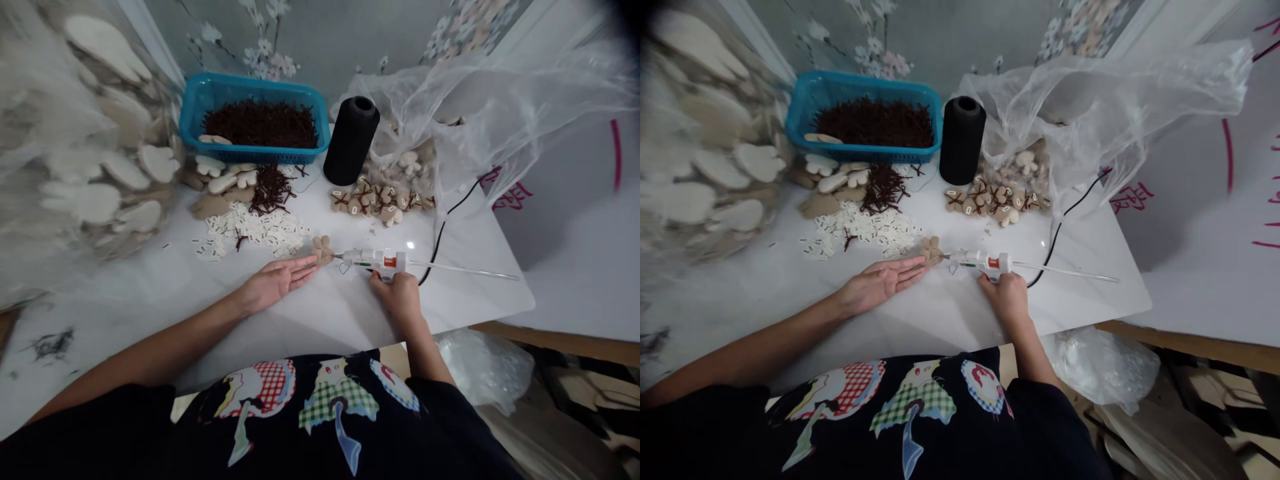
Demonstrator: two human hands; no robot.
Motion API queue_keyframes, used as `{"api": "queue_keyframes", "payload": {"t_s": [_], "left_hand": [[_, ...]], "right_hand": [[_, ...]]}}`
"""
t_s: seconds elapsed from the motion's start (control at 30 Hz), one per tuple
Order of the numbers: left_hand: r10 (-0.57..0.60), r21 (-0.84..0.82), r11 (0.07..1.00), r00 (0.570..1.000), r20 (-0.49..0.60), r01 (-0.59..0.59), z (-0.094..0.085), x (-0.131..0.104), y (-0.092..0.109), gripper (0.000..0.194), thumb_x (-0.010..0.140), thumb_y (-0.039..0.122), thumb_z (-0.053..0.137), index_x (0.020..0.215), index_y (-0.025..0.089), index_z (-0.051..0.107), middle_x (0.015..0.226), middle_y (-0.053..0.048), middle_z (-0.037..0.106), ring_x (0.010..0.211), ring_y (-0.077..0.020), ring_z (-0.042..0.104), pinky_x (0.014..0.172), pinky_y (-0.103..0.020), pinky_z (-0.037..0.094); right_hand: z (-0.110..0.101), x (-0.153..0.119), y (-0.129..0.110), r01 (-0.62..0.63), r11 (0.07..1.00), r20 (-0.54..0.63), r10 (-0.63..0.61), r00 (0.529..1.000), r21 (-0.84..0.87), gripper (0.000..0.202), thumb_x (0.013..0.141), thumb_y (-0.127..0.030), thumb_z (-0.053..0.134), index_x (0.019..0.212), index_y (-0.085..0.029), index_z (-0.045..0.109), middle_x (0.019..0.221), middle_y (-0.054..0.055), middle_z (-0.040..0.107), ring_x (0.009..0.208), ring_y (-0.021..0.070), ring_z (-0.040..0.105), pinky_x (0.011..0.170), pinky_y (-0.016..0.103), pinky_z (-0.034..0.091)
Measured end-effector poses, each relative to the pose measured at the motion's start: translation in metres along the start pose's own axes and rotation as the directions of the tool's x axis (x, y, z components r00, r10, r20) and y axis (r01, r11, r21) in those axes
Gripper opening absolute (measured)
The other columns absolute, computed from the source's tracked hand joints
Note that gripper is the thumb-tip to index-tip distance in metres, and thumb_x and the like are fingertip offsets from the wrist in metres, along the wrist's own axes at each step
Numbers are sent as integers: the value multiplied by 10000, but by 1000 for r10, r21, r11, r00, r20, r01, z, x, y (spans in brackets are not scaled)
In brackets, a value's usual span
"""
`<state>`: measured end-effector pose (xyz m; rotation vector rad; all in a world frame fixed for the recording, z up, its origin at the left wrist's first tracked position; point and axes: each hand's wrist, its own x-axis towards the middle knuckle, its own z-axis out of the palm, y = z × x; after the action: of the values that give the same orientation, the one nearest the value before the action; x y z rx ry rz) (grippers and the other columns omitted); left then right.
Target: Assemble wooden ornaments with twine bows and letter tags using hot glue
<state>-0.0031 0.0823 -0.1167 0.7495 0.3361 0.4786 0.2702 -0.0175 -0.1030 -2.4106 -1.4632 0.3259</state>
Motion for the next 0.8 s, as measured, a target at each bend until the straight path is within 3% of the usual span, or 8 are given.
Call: {"api": "queue_keyframes", "payload": {"t_s": [0.17, 0.27, 0.37, 0.57, 0.67, 0.8], "left_hand": [[47, -60, 997, 999, 8, -46, 1, -1, 7, 649, 811, 510, 555, 1304, 88, 520, 1489, -136, 360, 1429, -337, 177, 1199, -462, 63], [66, -50, 997, 998, 12, -65, -1, -1, 7, 620, 822, 484, 543, 1303, 93, 522, 1486, -135, 366, 1429, -333, 180, 1197, -454, 83], [73, -23, 997, 997, 32, -72, -3, -2, 3, 569, 828, 427, 565, 1289, 96, 537, 1486, -147, 361, 1420, -347, 202, 1192, -478, 97], [42, 58, 997, 999, 19, -43, 2, -13, -3, 557, 825, 415, 610, 1308, 148, 532, 1488, -121, 363, 1411, -326, 244, 1191, -482, 125], [53, 76, 996, 999, 7, -53, 5, -19, 8, 572, 803, 436, 641, 1292, 155, 549, 1484, -107, 370, 1403, -327, 263, 1187, -477, 152], [183, 126, 977, 980, -74, -172, 2, -30, 42, 480, 811, 420, 645, 1212, 159, 615, 1419, -41, 477, 1391, -326, 284, 1193, -451, 137]], "right_hand": [[-7, -2, 4, -2, 998, -113, 9, 994, 61, 388, 750, -526, 545, 653, -159, 626, 526, 81, 630, 538, 228, 603, 531, 287, 386], [-15, 6, 19, -32, 994, -202, 53, 978, 108, 479, 761, -605, 541, 723, -141, 651, 582, 93, 650, 636, 254, 638, 582, 291, 402], [-22, 23, 43, -61, 996, -261, 74, 963, 60, 556, 773, -650, 522, 802, -115, 673, 671, 128, 664, 704, 270, 627, 620, 313, 402], [-18, 52, 76, 0, 996, -339, -31, 940, -92, 587, 792, -632, 514, 861, -73, 676, 832, 210, 666, 867, 324, 561, 757, 408, 403], [-12, 57, 78, -29, 997, -336, 1, 942, -78, 571, 795, -619, 514, 868, -74, 670, 828, 210, 662, 875, 330, 549, 781, 430, 394], [-12, 52, 80, -91, 988, -309, 48, 950, -126, 644, 719, -682, 560, 908, -73, 650, 914, 237, 647, 995, 392, 511, 865, 508, 359]]}}
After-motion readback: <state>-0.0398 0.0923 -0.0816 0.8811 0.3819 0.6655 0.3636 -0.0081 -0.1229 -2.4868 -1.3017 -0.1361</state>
